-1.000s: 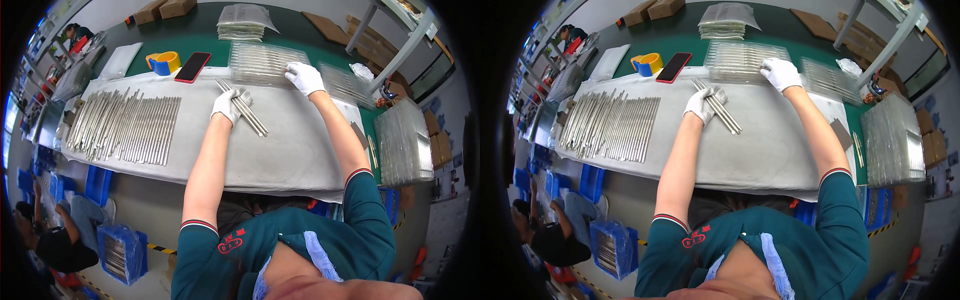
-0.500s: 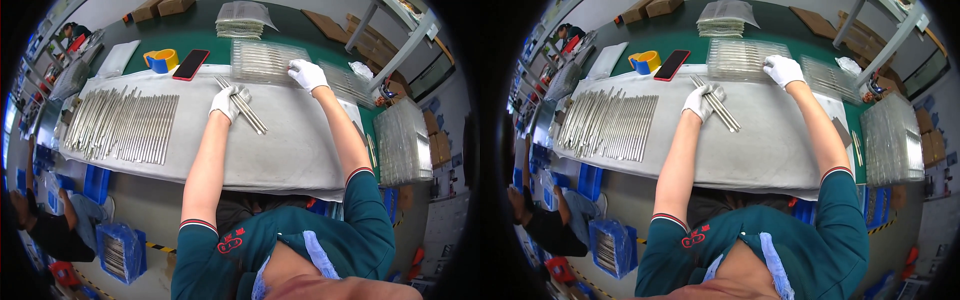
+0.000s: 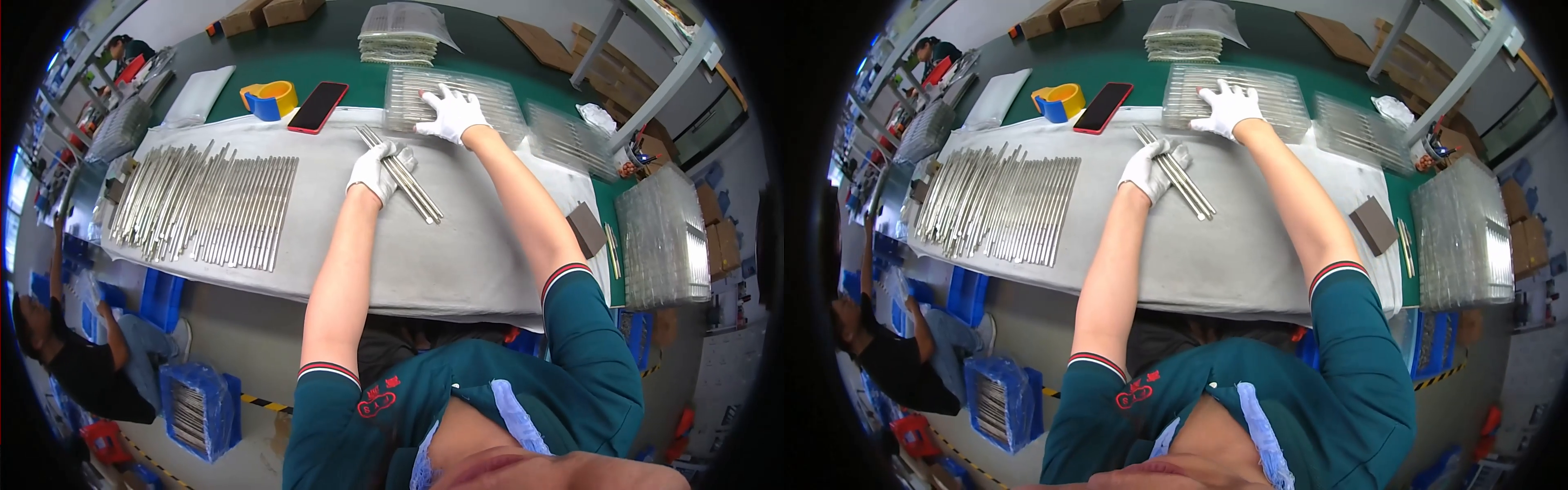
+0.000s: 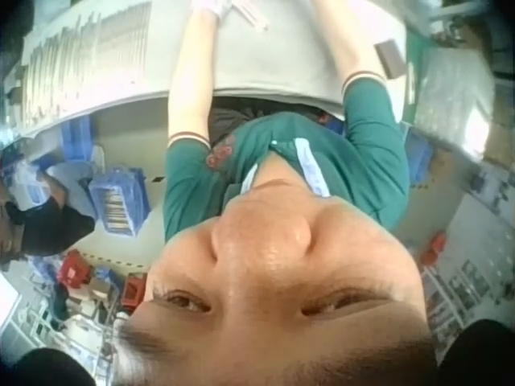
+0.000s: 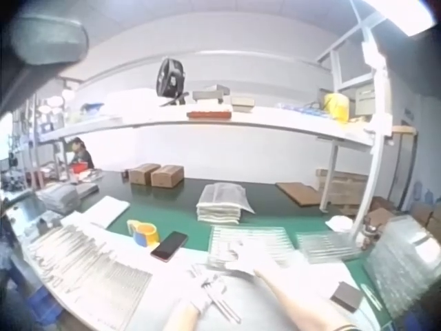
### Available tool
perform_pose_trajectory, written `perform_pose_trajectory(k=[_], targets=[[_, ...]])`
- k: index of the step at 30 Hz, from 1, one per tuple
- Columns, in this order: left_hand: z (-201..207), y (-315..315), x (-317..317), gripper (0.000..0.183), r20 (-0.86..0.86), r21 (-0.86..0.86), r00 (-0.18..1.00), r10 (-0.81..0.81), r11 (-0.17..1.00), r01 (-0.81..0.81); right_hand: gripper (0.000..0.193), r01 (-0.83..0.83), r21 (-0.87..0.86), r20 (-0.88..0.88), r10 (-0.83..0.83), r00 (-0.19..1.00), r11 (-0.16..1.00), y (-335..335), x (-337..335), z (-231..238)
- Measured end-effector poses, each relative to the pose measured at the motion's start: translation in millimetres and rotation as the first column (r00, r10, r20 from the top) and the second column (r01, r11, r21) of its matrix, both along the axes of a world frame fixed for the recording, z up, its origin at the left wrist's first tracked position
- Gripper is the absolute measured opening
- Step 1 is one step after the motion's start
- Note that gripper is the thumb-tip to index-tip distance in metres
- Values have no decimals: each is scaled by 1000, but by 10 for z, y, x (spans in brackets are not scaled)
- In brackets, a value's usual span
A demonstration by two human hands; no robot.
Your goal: Aligning metal rods on a table and placing them into clear plastic sorting trays.
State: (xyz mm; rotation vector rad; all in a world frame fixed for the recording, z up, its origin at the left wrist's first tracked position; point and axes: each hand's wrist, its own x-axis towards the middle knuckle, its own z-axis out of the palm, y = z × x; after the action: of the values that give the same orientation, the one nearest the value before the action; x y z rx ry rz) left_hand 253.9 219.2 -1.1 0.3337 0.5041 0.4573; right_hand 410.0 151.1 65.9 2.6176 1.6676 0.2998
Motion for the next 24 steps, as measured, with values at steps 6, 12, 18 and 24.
perform_pose_trajectory(k=[6,12,18,24], targets=[[-63,36,-18,13,38,2,999,-11,1000,11,74,71,-57,-139,-78,987,996,22,-1,-32],[101,-38,0,21,-31,19,998,47,999,-46,79,47,-74,-130,-56,990,996,-13,31,47],[232,-115,-113,25,144,189,987,77,976,-104,61,99,400,-668,216,712,911,-492,-631,49],[711,-529,-364,21,452,574,876,-170,807,-140,31,7,318,-935,315,-165,948,-945,-776,-90]])
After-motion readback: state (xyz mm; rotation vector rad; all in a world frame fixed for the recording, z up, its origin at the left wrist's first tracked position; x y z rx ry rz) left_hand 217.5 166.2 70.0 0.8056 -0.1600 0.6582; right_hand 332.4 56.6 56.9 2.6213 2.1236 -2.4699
